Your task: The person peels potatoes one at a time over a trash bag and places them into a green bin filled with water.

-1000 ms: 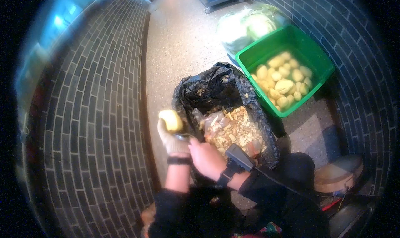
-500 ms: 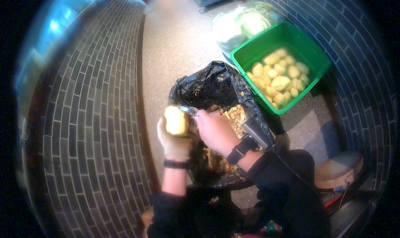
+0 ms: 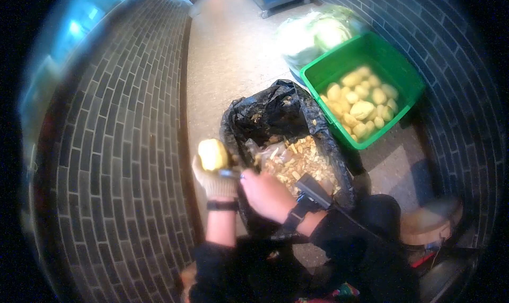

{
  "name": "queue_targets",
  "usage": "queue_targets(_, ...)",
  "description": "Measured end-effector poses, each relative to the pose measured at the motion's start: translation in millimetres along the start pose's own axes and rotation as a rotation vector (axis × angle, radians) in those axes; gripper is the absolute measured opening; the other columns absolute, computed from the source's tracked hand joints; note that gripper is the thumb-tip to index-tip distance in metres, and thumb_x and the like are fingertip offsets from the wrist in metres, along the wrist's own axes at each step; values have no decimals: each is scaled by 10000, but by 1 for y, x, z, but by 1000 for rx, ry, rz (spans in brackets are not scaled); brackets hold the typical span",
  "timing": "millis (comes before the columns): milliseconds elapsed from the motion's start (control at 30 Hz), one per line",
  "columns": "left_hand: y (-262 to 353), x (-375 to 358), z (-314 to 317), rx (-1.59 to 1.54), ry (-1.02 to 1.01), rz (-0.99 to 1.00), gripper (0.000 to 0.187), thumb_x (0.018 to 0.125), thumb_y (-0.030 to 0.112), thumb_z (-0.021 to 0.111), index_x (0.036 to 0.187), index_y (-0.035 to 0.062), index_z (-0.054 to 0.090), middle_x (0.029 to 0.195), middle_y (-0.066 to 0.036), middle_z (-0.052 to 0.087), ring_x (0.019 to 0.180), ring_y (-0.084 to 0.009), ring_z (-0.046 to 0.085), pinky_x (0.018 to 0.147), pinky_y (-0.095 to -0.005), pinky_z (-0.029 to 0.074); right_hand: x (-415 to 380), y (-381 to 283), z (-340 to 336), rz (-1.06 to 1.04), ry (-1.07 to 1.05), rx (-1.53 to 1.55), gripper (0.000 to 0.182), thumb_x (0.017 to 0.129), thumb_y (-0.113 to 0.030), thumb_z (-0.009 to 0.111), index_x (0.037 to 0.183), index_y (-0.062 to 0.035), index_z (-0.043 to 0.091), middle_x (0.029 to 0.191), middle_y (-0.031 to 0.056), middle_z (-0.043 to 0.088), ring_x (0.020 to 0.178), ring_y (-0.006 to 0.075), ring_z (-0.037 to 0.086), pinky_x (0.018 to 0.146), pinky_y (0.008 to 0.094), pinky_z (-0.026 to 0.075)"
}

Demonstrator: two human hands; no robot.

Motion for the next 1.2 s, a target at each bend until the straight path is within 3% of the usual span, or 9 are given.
queue_targets(100,2,4,10,-62,-77,-5,560,870,557,456,1129,87,615,991,-79,655,886,-243,614,736,-393,510,9,9,-34,114,87,15,209,976,-215,472,1048,-33,546,712,242,601,703,439,606,621,520,460)
queue_targets(200,-12,-16,31,13,-133,-114,518,890,504,457,1163,90,608,1039,-79,659,894,-244,633,739,-376,518,19,20,-54,61,179,15,216,978,-212,473,1061,-28,550,702,245,592,686,438,604,601,498,458)
queue_targets(333,-23,-11,29,108,-217,-75,471,892,458,502,1154,83,609,1024,-71,667,894,-237,637,748,-373,519,24,22,-59,80,190,3,207,979,-200,470,1032,-12,539,705,252,592,690,436,605,608,492,460)
queue_targets(667,-26,-13,13,-60,-76,-19,447,867,448,562,1129,91,615,1057,-71,669,934,-238,641,756,-384,536,15,16,-26,99,162,-21,210,986,-191,442,1046,4,491,694,240,600,672,437,604,599,518,465)
queue_targets(733,-26,-14,15,-45,-69,-42,475,883,503,509,1098,95,620,1004,-72,673,890,-227,639,751,-370,520,11,12,-24,89,179,-22,216,987,-193,442,1047,9,484,691,241,599,662,435,605,592,520,466)
queue_targets(833,-21,-7,13,-110,-29,-101,498,877,527,487,1095,99,622,969,-74,666,851,-230,632,734,-369,518,-6,5,0,61,-9,-3,213,979,-193,460,1018,15,481,652,240,587,619,426,603,572,524,470)
queue_targets(867,-15,-5,8,-47,93,-70,512,878,535,466,1105,102,619,939,-74,657,824,-234,624,719,-368,515,-12,5,8,64,-5,-19,211,976,-197,466,1010,10,483,647,238,586,621,429,602,573,523,472)
queue_targets(1067,-1,5,15,-71,-103,-26,528,893,525,422,1130,90,604,972,-77,657,841,-244,629,722,-381,517,3,7,-15,26,44,-42,199,969,-210,485,1011,-16,493,660,241,587,638,437,597,577,521,463)
queue_targets(1200,-7,-2,21,9,-100,-81,483,903,488,407,1143,118,603,1039,-72,652,922,-234,631,731,-387,528,15,22,-46,52,168,-10,174,965,-207,492,1006,-38,503,677,241,587,654,437,594,577,522,444)
Point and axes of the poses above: each hand's wrist, its own x-axis towards the middle knuckle, its own z-axis out of the palm, y = z × x, the point moved 8 cm from there along x, towards the middle knuckle
